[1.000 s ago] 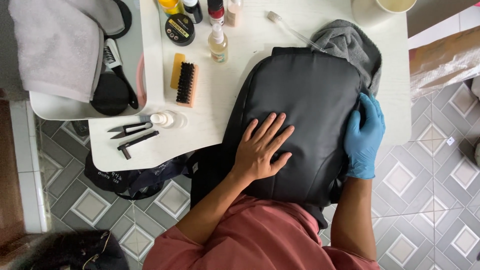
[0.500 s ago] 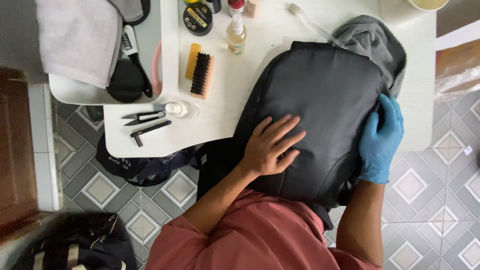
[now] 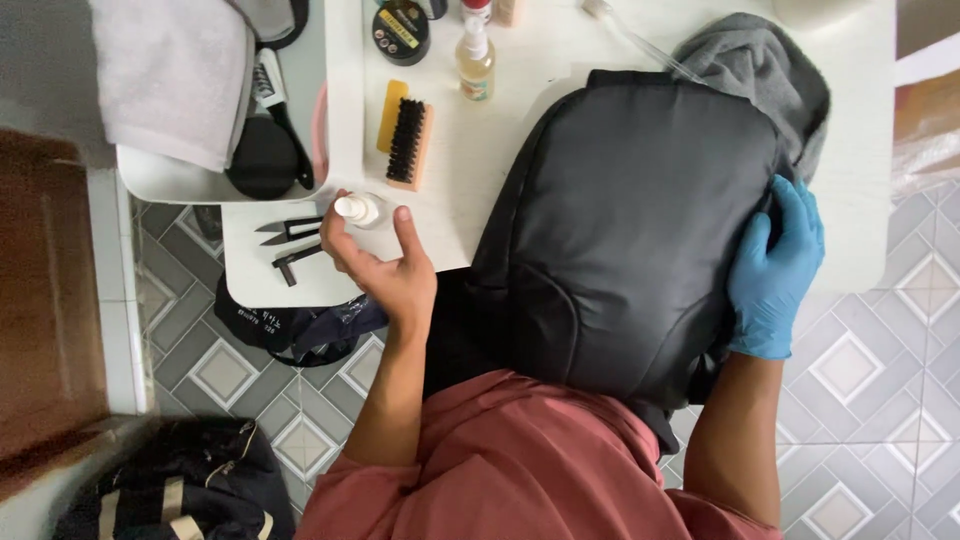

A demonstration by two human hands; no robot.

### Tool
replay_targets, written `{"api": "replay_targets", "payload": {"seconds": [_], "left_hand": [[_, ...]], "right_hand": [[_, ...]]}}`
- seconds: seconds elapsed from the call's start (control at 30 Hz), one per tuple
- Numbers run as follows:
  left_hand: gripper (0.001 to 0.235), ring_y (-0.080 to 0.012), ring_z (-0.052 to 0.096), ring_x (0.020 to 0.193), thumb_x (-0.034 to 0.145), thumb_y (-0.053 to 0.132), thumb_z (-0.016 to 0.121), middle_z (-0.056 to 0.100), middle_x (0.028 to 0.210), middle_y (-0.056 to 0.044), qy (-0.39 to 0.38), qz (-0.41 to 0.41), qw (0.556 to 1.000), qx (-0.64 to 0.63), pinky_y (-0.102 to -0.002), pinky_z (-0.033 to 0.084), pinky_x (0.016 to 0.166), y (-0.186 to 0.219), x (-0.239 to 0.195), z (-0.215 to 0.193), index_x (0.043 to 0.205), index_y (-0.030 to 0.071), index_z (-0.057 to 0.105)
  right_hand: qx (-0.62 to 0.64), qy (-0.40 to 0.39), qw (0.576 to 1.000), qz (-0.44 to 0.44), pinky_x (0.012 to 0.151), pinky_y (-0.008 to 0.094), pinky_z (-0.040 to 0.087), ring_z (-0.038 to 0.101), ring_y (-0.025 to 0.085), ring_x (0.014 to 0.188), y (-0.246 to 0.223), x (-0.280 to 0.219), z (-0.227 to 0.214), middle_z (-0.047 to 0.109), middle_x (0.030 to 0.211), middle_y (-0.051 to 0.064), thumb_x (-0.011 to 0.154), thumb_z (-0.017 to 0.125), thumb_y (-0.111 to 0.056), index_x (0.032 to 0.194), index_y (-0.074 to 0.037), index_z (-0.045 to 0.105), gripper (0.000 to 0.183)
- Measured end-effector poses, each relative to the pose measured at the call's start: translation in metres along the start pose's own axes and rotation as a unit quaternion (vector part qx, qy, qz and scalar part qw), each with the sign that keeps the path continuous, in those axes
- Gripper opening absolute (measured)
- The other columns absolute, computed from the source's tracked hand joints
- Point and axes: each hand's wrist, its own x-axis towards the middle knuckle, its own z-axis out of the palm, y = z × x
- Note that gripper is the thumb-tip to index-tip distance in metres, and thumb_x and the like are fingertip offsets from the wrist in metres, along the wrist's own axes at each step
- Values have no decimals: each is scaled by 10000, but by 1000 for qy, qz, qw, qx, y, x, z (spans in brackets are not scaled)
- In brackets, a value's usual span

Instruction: The person cleans a black bag by first wiping it with a gray cloth, then scraping the surface with a small metal tool. They spray a liquid onto the bag and scrub it with a toothbrush, followed by wiping the surface again with the cloth.

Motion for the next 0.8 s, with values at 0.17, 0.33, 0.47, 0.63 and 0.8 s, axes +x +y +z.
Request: {"api": "replay_targets", "payload": {"seconds": [0.17,0.33,0.47,0.63,0.8], "left_hand": [[397,-372,583,1281,1030,118,691,575,1345,-201,-10,17,1000,2,-450,450,1149,1,-9,-3,1360,-5,509],[361,-428,659,1135,1036,94,655,491,1271,-235,-67,120,982,-132,-506,593,1009,32,-16,-11,1309,-56,474],[393,-305,666,986,941,298,761,700,1104,-154,-195,123,963,-137,-408,559,886,49,-39,-15,1168,15,608],[605,-302,726,855,718,301,967,744,1035,-157,-210,95,949,-216,-393,598,742,82,-56,-1,1151,-30,705],[408,-274,740,802,738,124,926,737,968,-105,-254,86,937,-223,-350,587,716,115,-55,-2,1051,15,690]], "right_hand": [[-2,8,1000,-5,1106,536,417,571,486,1258,6,0,0,626,1359,330,944,509,72,1325,133,629,404],[-58,70,994,55,1157,554,337,458,477,1357,-13,-9,-7,516,1450,336,928,612,45,1376,35,631,448],[11,179,983,-32,1163,538,398,484,421,1308,-93,-11,-32,508,1359,265,927,547,172,1304,86,568,387],[352,28,936,13,1103,460,456,572,310,1211,-140,-45,-19,567,1321,222,946,704,-193,1621,-68,266,815],[519,-93,844,99,1115,395,495,591,245,1323,-164,-64,8,594,1435,217,918,706,3,1639,-69,193,887]]}}
